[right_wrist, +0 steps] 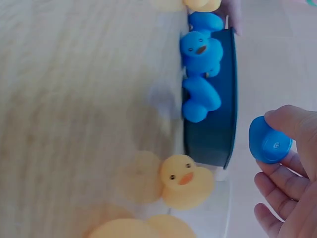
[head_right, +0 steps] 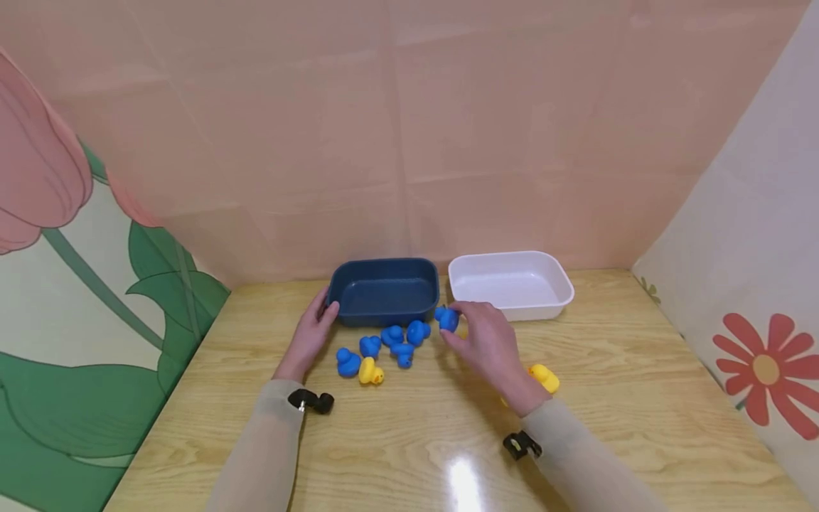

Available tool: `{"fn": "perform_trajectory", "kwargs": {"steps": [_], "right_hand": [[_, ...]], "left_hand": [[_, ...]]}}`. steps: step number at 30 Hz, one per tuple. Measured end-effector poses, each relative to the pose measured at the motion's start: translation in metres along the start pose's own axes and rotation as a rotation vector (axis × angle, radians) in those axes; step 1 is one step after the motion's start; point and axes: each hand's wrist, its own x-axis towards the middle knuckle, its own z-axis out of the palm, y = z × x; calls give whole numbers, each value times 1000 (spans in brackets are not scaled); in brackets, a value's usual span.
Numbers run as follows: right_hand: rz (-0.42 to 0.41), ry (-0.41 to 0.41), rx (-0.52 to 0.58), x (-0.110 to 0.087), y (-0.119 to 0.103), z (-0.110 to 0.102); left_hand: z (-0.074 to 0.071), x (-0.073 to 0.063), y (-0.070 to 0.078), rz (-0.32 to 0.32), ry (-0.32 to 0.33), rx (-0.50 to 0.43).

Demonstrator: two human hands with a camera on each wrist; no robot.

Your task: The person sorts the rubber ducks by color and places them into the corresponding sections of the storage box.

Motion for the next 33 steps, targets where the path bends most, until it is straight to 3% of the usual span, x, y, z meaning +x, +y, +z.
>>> {"fn": "perform_trajectory", "kwargs": {"steps": [11,24,33], "right_hand": [[-36,45,56,19,-14,-17],[-79,85,53,40,-28,-16],[-46,100,73,55,-35,-11]], "left_hand": [[-1,3,2,12,-4,-2],[0,1,-1,25,2,-33],[2,0,-2,31,10,-45]]}}
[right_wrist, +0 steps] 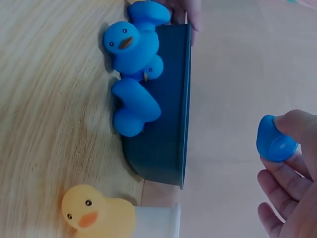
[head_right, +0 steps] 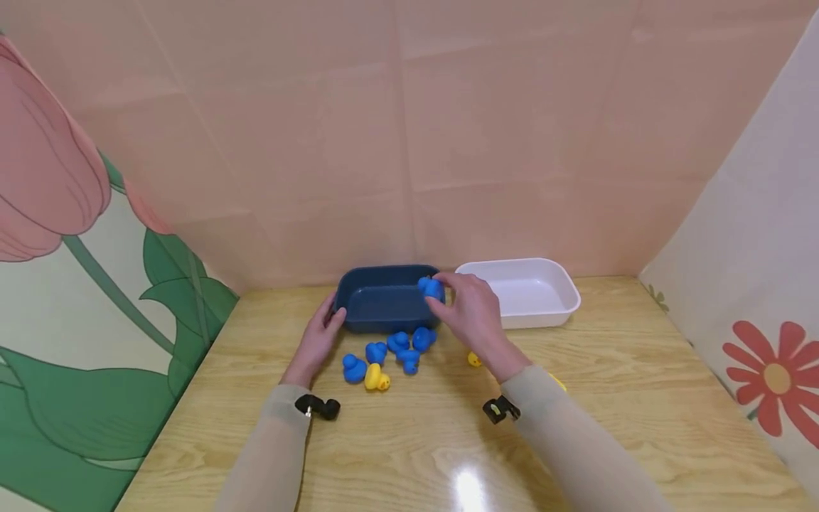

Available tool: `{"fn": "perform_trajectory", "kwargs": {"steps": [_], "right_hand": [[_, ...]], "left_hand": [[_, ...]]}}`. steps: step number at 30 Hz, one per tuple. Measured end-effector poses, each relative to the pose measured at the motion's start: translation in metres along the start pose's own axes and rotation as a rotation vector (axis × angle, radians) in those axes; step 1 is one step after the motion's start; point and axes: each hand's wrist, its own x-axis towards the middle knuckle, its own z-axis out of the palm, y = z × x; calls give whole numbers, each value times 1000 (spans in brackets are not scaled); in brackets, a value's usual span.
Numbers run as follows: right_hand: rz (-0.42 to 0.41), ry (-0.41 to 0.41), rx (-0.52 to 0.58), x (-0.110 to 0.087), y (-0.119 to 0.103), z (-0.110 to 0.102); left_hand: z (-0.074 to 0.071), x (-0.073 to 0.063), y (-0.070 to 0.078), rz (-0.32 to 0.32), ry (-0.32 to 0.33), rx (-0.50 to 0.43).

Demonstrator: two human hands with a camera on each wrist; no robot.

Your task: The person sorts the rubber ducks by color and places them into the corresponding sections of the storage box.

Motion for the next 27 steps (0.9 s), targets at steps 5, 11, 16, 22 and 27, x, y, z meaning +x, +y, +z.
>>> {"fn": "perform_trajectory", "kwargs": {"steps": [5,11,16,22,27], "right_hand": [[42,-20,30,10,0,9],[73,-30,30,21,5,18],[91,-47,23,28,12,26],[121,-75,36,35,14,35],[99,-79,30,41,13,41]], "left_hand": [[-1,-1,-1,-4,6,0],[0,0,-1,-4,1,7],[1,1,0,-4,1,15],[2,2,0,8,1,-1],[1,1,0,-6,1,2]]}}
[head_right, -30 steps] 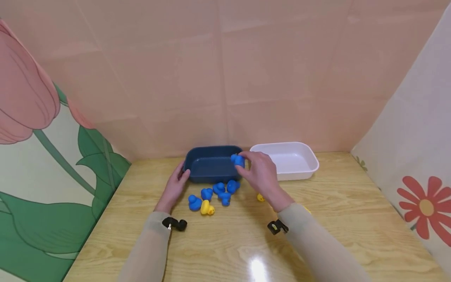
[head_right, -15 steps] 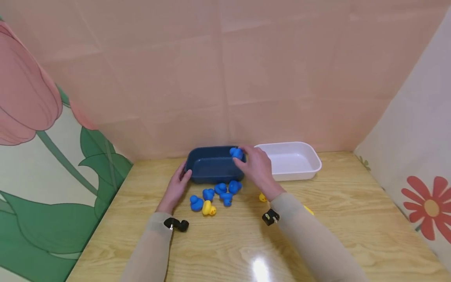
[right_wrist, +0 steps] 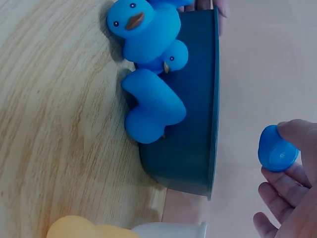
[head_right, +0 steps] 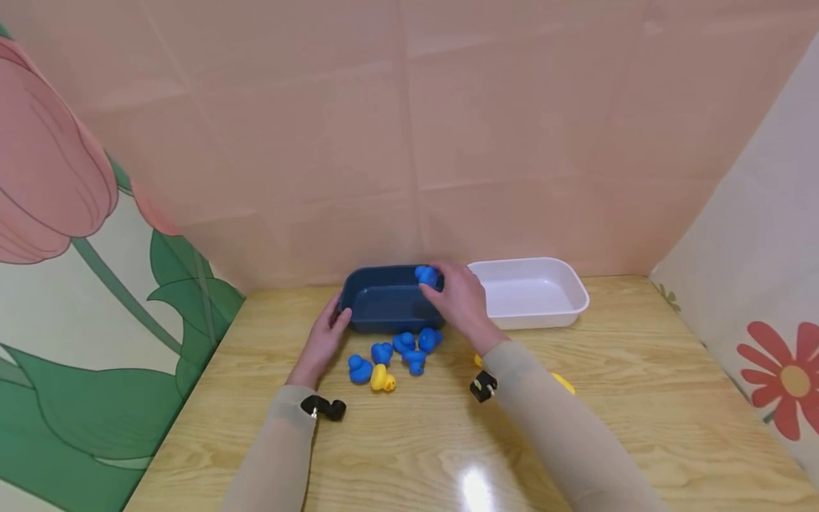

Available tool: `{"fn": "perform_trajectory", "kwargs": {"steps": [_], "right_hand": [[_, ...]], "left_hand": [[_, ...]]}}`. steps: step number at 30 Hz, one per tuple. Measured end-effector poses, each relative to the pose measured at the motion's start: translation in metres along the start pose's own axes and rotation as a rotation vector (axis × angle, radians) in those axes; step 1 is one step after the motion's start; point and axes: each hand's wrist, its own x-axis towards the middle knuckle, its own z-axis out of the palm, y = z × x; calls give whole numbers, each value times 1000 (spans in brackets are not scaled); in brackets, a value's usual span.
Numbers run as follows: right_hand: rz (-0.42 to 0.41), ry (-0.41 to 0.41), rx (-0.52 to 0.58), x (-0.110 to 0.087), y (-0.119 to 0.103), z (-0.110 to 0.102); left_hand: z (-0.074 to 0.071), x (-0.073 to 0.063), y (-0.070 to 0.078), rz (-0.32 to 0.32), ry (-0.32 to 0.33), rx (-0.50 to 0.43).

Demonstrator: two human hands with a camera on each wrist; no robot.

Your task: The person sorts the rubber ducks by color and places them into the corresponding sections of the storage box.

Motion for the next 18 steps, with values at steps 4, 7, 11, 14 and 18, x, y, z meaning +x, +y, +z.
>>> {"fn": "perform_trajectory", "kwargs": {"steps": [4,7,11,14,18], "right_hand": [[1,-2,-20,3,0,3],[6,-10,-24,5,1,5],[8,-18,-27,6,1,6],[16,-21,-35,6,2,6],[41,-20,-37,3,3,7]], "left_hand": [[-1,0,-1,-2,-5,7],[-1,0,0,-4,-7,8],[0,0,1,-11,-6,11],[0,1,-1,-11,-3,14],[-1,0,-2,-4,-5,13]]}}
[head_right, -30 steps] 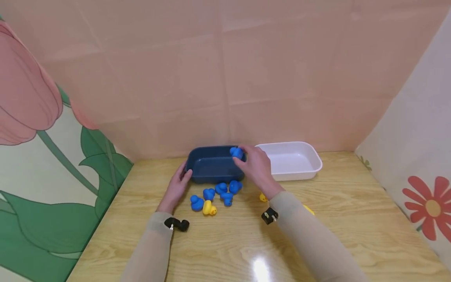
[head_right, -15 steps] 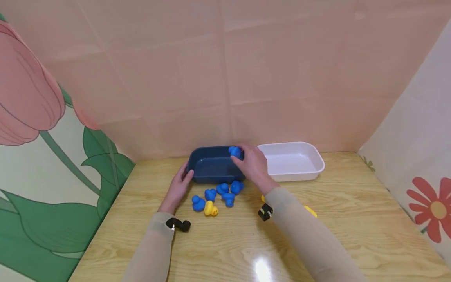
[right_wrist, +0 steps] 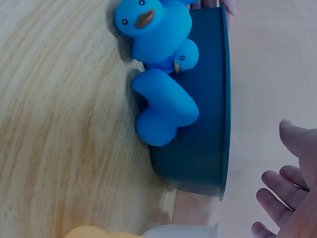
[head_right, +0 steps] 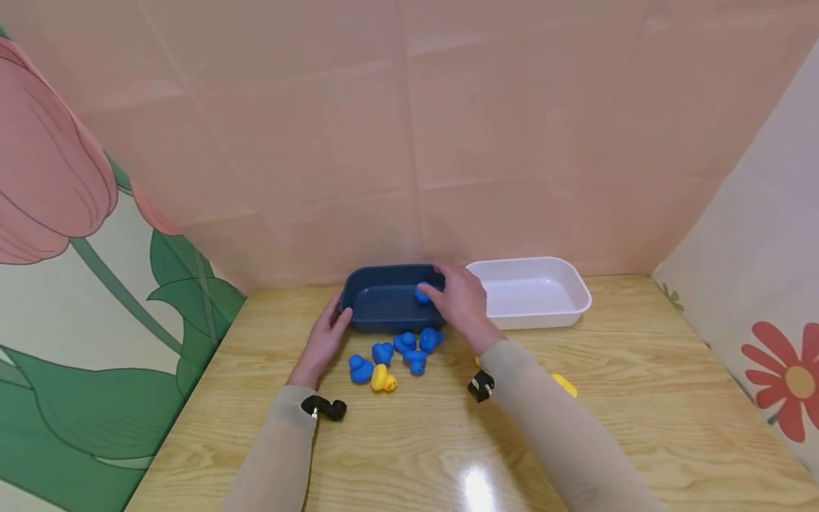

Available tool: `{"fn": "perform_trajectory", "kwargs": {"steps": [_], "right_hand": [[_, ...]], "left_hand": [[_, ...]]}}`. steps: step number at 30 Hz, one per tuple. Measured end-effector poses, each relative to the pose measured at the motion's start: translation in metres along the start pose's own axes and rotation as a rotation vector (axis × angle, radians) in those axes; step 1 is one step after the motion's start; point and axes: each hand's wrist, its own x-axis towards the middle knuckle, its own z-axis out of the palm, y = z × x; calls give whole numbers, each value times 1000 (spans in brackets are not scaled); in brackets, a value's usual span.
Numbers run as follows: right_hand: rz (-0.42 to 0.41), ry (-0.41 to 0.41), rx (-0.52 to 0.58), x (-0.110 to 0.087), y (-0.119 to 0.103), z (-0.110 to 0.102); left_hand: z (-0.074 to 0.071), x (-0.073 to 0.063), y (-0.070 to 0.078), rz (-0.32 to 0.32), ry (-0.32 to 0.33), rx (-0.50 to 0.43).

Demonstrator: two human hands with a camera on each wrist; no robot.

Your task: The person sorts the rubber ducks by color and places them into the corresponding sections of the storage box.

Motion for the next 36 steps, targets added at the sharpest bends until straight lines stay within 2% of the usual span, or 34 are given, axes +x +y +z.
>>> {"fn": "perform_trajectory", "kwargs": {"steps": [18,36], "right_hand": [[36,-4,99,-21,2,-4],[93,-4,249,-76,6,-3]], "left_hand": [[2,3,2,3,8,35],[1,0,1,7,6,10]]}}
